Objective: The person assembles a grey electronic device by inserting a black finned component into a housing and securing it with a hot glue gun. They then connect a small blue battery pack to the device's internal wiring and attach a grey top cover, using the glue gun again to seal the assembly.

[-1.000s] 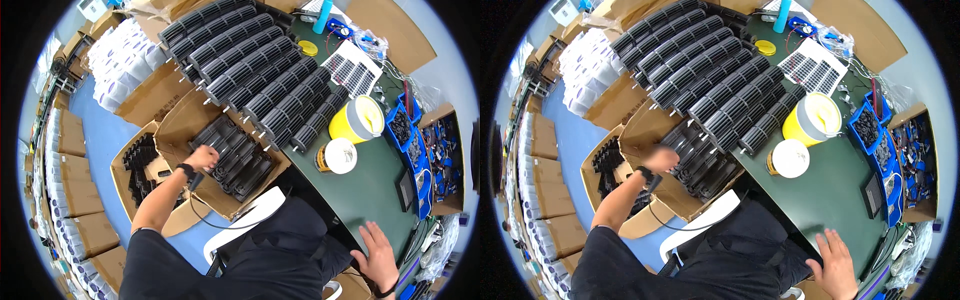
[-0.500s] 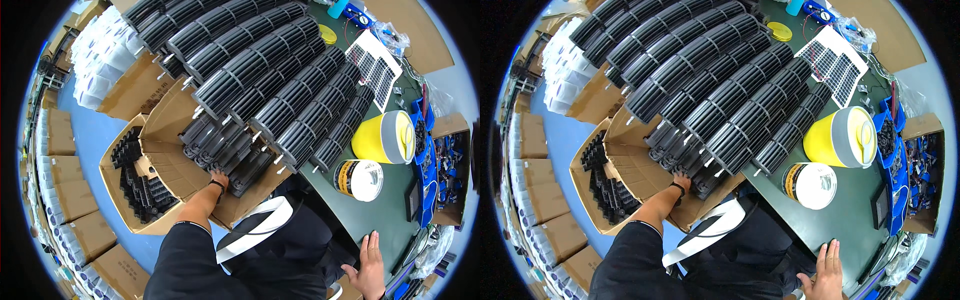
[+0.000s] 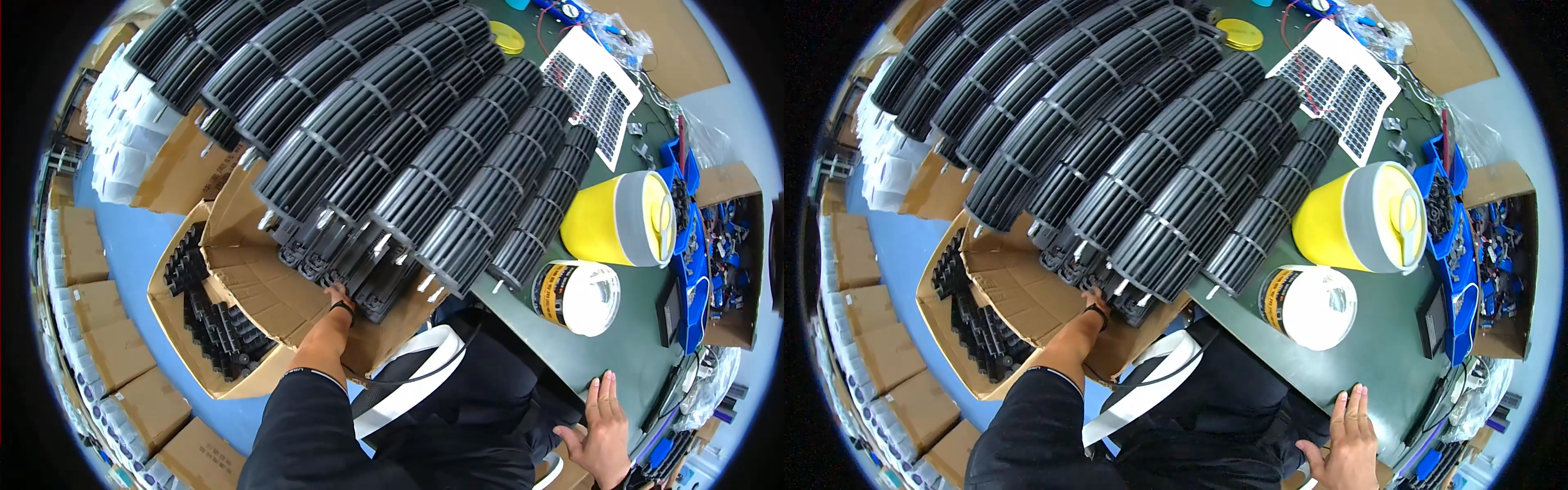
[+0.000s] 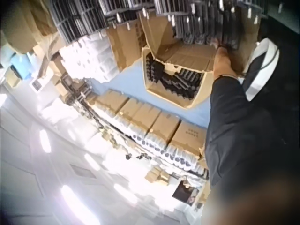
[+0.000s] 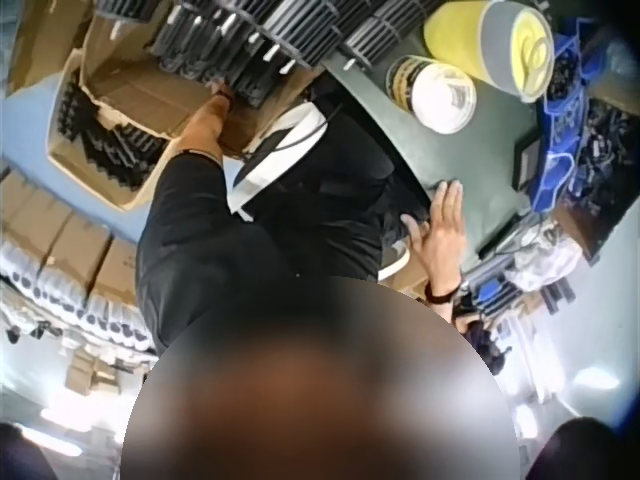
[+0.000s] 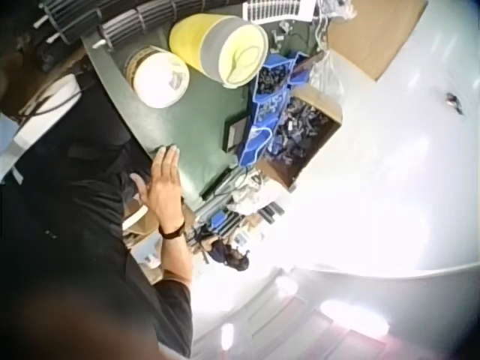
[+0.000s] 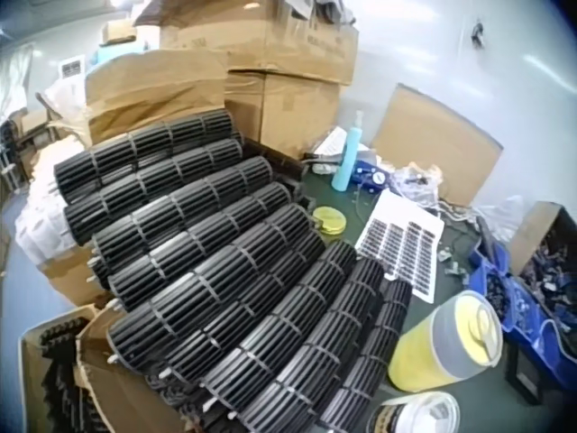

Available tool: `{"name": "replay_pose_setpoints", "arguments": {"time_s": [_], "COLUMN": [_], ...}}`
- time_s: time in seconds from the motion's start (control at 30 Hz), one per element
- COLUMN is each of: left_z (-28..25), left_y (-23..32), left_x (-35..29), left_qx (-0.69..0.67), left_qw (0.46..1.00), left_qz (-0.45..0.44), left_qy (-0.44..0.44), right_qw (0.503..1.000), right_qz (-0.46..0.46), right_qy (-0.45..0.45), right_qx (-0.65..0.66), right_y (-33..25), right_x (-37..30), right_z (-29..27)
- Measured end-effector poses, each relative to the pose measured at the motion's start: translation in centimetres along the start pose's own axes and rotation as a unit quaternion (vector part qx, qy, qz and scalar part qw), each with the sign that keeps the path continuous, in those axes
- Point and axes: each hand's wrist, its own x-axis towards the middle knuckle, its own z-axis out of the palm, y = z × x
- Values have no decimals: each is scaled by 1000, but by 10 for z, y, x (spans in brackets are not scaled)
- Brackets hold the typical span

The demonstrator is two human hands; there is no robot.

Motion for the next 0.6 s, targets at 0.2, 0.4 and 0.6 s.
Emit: {"name": "replay_pose_setpoints", "arguments": {"time_s": [0.2, 0.4, 0.6], "left_z": [20, 11, -106], "left_y": [11, 4, -79], "left_x": [32, 45, -80], "left_qx": [-8, -18, -227], "left_qw": [999, 994, 942], "left_qz": [-28, 69, 205], "left_qy": [15, 78, 137], "right_qw": [1000, 999, 994], "right_qz": [-1, -1, -6], "right_qy": [27, 52, 103], "right_qx": [-4, 3, 22], "right_y": [-3, 7, 8], "right_x": [2, -1, -7], "right_z": [-2, 10, 14]}}
